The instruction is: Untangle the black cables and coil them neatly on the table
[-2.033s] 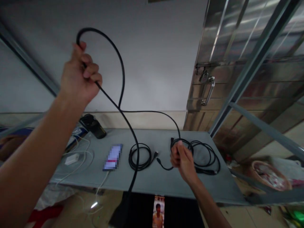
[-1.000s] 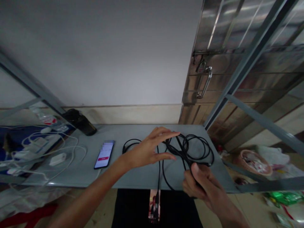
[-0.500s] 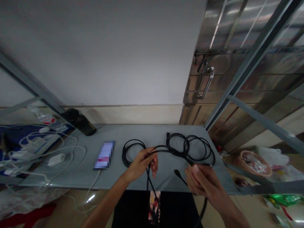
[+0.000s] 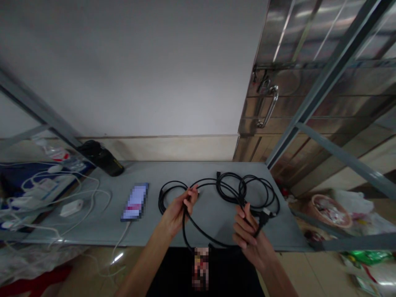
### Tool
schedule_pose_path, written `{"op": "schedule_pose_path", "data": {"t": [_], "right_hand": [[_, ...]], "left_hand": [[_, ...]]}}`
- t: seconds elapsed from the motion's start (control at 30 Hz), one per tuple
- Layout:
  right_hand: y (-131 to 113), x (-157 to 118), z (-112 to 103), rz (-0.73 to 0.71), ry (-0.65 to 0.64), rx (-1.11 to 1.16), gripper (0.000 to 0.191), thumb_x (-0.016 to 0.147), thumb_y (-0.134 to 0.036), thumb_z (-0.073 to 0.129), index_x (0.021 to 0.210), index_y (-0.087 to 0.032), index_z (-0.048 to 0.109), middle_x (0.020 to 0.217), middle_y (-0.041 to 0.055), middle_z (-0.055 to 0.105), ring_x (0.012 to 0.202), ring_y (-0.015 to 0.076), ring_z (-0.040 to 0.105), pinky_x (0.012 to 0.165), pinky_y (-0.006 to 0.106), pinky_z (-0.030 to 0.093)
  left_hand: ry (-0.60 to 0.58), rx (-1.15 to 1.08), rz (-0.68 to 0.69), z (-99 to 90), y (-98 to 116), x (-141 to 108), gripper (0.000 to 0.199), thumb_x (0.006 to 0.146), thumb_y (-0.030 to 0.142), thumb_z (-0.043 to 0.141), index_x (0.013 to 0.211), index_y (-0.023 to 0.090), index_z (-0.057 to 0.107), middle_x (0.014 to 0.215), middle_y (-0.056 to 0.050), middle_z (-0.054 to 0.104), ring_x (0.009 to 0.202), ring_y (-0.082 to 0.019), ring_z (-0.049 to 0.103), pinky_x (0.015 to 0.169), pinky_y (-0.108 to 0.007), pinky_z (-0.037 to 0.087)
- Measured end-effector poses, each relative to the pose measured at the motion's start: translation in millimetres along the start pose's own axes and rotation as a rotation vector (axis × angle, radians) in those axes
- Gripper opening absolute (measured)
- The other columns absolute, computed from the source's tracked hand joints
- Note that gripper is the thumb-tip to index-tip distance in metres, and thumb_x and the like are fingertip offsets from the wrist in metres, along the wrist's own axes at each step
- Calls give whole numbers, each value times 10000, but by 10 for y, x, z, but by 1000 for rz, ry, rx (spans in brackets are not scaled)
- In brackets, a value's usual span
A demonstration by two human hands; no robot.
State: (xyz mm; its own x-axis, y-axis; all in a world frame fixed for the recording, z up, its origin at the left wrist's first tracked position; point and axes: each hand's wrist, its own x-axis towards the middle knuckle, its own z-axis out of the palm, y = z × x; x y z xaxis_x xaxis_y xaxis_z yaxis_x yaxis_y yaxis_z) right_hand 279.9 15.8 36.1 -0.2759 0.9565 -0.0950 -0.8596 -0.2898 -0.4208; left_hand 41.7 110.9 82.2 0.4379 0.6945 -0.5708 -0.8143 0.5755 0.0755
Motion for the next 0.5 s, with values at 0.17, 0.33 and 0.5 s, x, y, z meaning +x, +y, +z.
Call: {"op": "schedule_pose_path", "data": {"t": [0.17,0.33,0.5], "right_hand": [[8,80,-53,-5,54,160,501,1023,-645,827,1042,-188,623,682,-136,330,455,29,79,387,120,273],[139,47,-27,-149,144,275,402,1032,-545,839,1076,-195,647,683,-131,385,441,33,75,354,124,257],[100,-55,267,-115,231,65,496,1042,-688,762,900,-255,567,542,-150,191,459,72,-9,367,158,177]], "left_hand": [[137,-257,69,-152,-168,32,436,1116,8,354,1494,105,547,953,-71,726,694,-115,795,591,-122,653],[255,-170,232,-439,-493,124,295,1108,45,465,1347,73,636,949,-115,784,747,-151,816,690,-187,690],[348,516,569,-683,-736,-16,254,1017,125,740,1257,203,769,1376,-120,789,1328,-250,754,1118,-341,633]]}}
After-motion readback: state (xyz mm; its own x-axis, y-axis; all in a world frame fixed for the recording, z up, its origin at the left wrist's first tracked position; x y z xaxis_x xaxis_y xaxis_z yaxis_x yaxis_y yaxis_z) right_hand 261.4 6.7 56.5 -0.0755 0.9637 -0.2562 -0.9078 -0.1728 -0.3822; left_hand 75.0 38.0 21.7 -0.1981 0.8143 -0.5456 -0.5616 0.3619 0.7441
